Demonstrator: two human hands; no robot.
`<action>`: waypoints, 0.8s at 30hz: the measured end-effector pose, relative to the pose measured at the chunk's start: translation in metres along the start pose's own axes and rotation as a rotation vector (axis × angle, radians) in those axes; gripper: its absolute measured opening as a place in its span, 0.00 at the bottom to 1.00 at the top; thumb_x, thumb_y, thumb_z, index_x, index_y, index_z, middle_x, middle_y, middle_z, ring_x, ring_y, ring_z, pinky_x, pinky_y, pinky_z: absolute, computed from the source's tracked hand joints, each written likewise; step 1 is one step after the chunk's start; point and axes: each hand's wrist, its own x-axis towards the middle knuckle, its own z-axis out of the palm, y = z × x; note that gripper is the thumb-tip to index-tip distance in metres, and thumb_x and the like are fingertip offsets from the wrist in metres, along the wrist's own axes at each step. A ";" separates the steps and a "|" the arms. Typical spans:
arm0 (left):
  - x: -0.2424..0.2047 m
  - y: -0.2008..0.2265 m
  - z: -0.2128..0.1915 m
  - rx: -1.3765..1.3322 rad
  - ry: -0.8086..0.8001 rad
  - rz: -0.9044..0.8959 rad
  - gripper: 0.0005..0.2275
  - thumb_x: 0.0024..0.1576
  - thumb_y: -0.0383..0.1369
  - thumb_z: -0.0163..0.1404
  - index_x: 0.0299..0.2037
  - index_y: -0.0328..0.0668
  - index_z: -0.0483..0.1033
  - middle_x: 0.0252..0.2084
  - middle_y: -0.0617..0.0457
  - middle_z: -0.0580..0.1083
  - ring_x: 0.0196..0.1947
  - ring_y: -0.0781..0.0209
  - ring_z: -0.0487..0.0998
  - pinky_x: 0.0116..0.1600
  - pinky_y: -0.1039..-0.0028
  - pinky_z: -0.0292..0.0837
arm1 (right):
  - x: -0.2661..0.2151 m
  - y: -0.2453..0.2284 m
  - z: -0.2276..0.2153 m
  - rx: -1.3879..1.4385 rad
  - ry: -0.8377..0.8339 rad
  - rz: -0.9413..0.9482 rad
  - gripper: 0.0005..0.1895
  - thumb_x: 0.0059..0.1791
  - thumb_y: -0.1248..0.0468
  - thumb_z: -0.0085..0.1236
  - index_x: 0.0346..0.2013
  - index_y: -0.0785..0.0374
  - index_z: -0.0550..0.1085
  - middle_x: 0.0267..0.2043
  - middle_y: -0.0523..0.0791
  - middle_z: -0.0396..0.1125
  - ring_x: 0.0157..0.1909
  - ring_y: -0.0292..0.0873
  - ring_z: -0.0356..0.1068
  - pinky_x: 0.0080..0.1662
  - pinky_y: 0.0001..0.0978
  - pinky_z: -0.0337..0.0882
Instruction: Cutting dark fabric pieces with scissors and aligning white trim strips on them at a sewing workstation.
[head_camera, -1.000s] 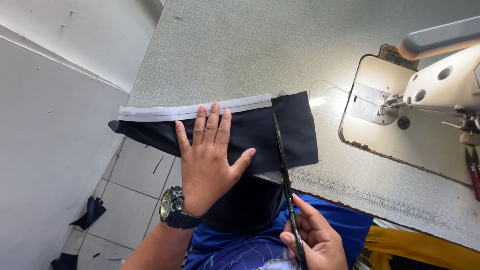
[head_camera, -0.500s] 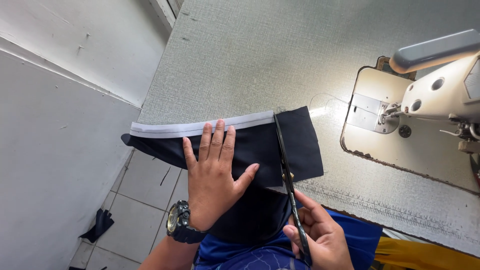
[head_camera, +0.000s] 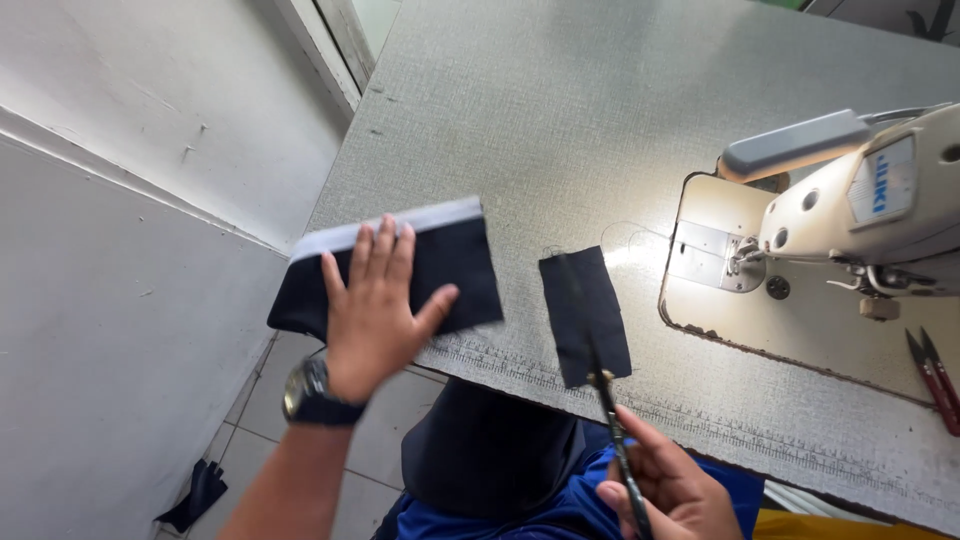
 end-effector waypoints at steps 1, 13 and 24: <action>0.016 -0.011 0.000 -0.004 -0.079 -0.028 0.40 0.60 0.64 0.31 0.76 0.44 0.48 0.79 0.47 0.46 0.78 0.47 0.40 0.71 0.34 0.33 | -0.005 -0.003 -0.005 -0.053 0.075 -0.046 0.45 0.37 0.80 0.69 0.69 0.60 0.72 0.25 0.53 0.73 0.17 0.44 0.69 0.22 0.30 0.72; 0.110 -0.026 -0.001 -0.020 -0.171 -0.034 0.40 0.59 0.64 0.26 0.77 0.50 0.42 0.80 0.53 0.42 0.79 0.53 0.37 0.75 0.41 0.26 | 0.023 0.027 -0.087 0.015 0.022 0.080 0.34 0.41 0.62 0.61 0.63 0.64 0.77 0.28 0.63 0.75 0.26 0.58 0.71 0.34 0.42 0.66; 0.115 -0.027 -0.008 -0.030 -0.210 -0.041 0.40 0.58 0.65 0.26 0.77 0.52 0.42 0.80 0.55 0.41 0.79 0.55 0.35 0.75 0.43 0.24 | 0.055 -0.062 -0.012 0.096 -0.496 0.280 0.33 0.45 0.80 0.55 0.66 0.62 0.72 0.33 0.52 0.71 0.23 0.40 0.68 0.27 0.26 0.65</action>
